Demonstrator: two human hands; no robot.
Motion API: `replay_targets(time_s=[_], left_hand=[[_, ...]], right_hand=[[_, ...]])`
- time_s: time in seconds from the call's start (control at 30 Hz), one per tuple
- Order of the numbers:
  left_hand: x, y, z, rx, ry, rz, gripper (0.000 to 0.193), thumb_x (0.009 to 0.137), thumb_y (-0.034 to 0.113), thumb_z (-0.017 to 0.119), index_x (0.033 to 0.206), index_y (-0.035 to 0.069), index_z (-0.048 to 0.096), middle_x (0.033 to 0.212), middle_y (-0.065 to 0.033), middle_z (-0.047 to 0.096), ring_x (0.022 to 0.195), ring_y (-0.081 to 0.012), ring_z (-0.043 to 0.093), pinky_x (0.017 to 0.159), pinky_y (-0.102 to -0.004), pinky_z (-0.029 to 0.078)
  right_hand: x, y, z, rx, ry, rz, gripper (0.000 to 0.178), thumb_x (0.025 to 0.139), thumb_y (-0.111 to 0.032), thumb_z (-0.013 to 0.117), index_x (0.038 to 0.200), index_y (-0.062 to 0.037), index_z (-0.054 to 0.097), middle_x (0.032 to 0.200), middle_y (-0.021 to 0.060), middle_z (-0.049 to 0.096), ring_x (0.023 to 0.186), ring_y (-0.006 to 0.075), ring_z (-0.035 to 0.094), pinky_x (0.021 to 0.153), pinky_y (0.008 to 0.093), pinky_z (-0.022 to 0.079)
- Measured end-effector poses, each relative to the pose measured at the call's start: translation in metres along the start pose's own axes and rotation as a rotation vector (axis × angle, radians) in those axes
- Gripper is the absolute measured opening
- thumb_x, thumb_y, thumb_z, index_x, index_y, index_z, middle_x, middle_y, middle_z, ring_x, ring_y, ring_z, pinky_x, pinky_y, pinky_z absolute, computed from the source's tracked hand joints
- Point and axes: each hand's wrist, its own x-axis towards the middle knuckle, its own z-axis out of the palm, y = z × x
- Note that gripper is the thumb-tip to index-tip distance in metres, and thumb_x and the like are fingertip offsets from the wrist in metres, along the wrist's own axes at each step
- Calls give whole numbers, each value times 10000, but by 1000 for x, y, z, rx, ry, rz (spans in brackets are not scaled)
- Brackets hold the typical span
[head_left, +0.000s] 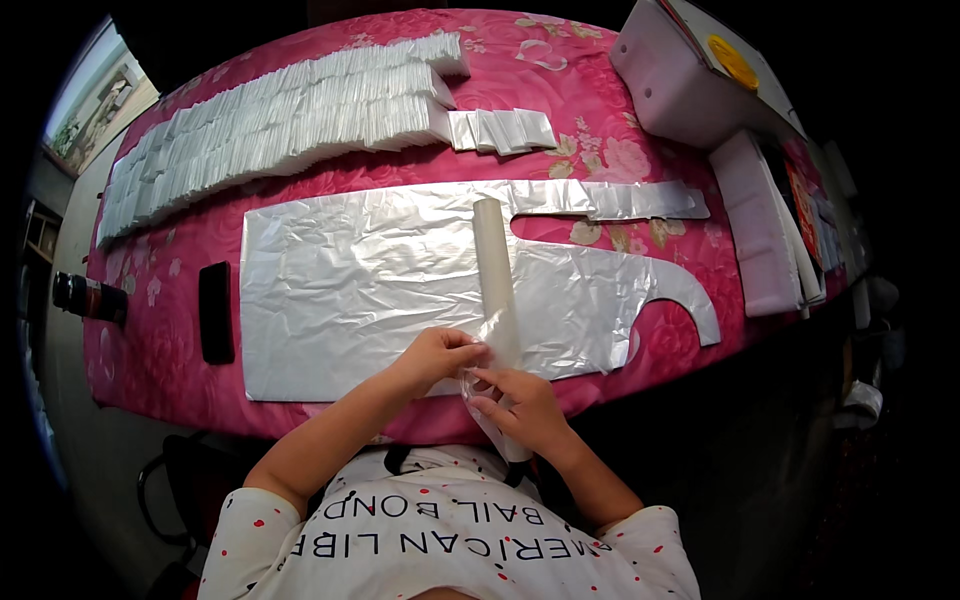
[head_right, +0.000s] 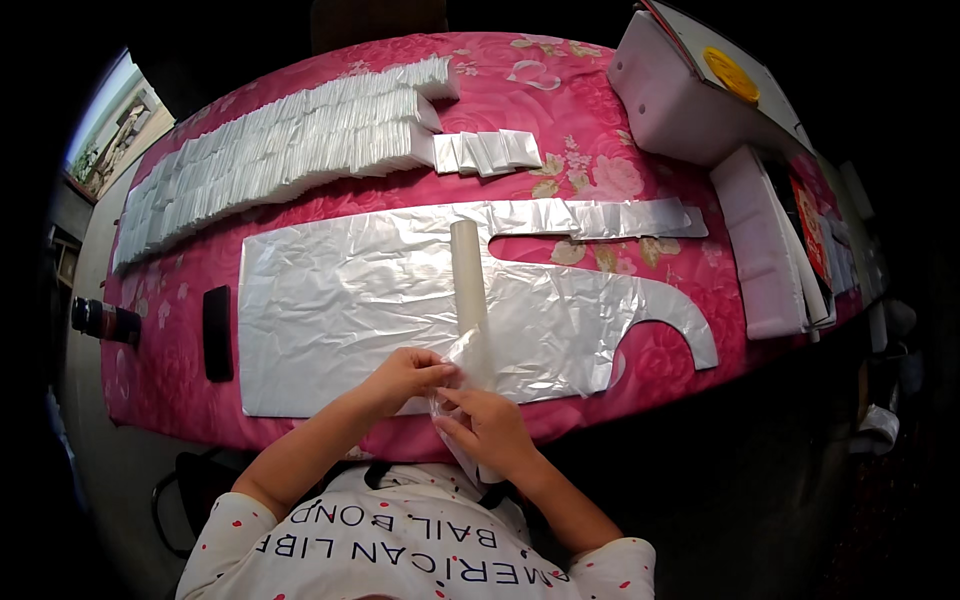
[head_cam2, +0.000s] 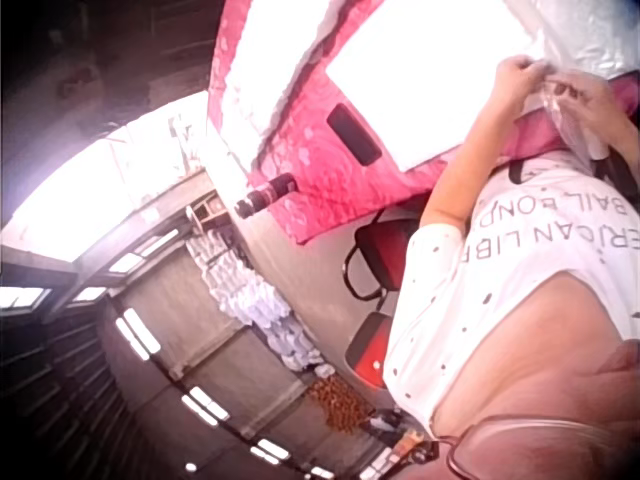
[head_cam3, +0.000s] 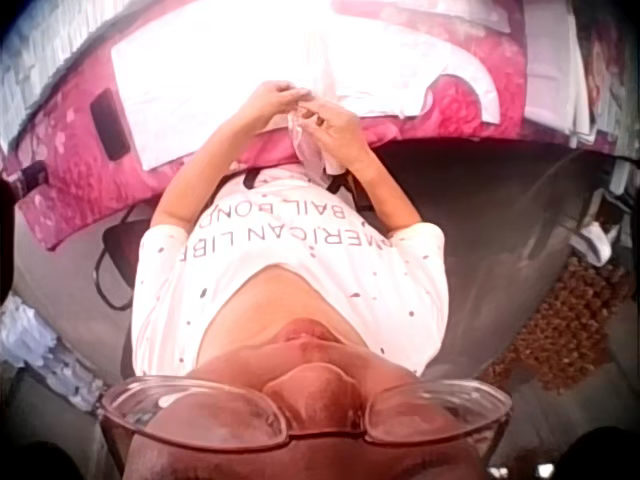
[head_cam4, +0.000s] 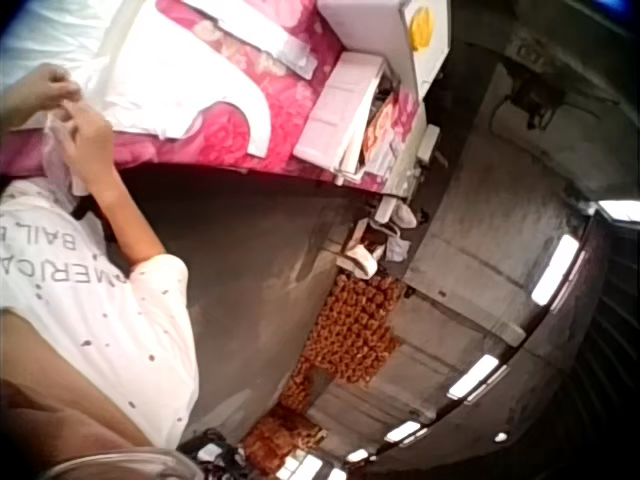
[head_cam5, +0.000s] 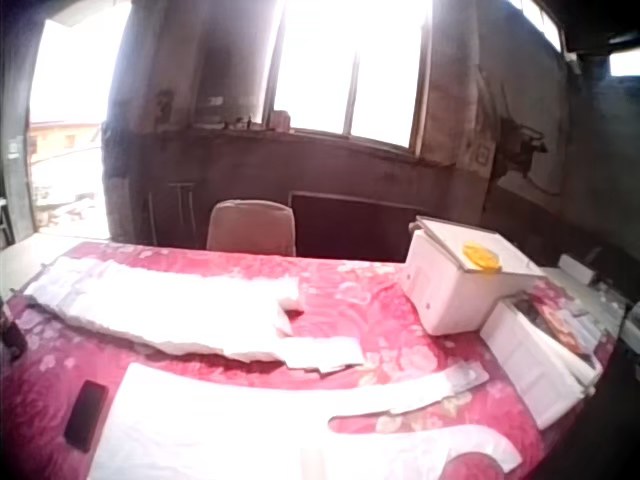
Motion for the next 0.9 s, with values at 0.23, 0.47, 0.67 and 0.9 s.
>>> replay_targets(time_s=[0.23,0.47,0.67,0.9], left_hand=[[1,-1,9,-36,-15,114,240,782,185,705,674,74,521,668,-23,571,579,-75,490,526,-218,397],[5,-5,9,30,3,134,267,778,229,718,701,73,514,643,-2,515,581,-71,480,541,-220,422],[6,-7,2,-21,89,74,284,791,262,706,712,60,523,655,-14,535,576,-83,499,568,-244,471],[12,-7,6,-71,12,44,252,813,263,678,830,39,566,745,-26,581,656,-91,548,599,-255,486]], right_hand=[[9,-7,-5,-81,216,190,219,742,-95,706,935,-28,625,756,48,612,622,86,561,559,216,450],[9,37,-11,620,124,401,70,804,-31,651,849,-25,597,757,-16,603,667,39,539,606,188,445],[5,132,-154,302,575,442,72,831,-79,618,858,-16,597,749,0,594,640,51,511,586,191,420],[-26,100,-188,-414,1139,293,172,851,-82,558,998,4,579,943,86,598,811,178,555,722,289,445]])
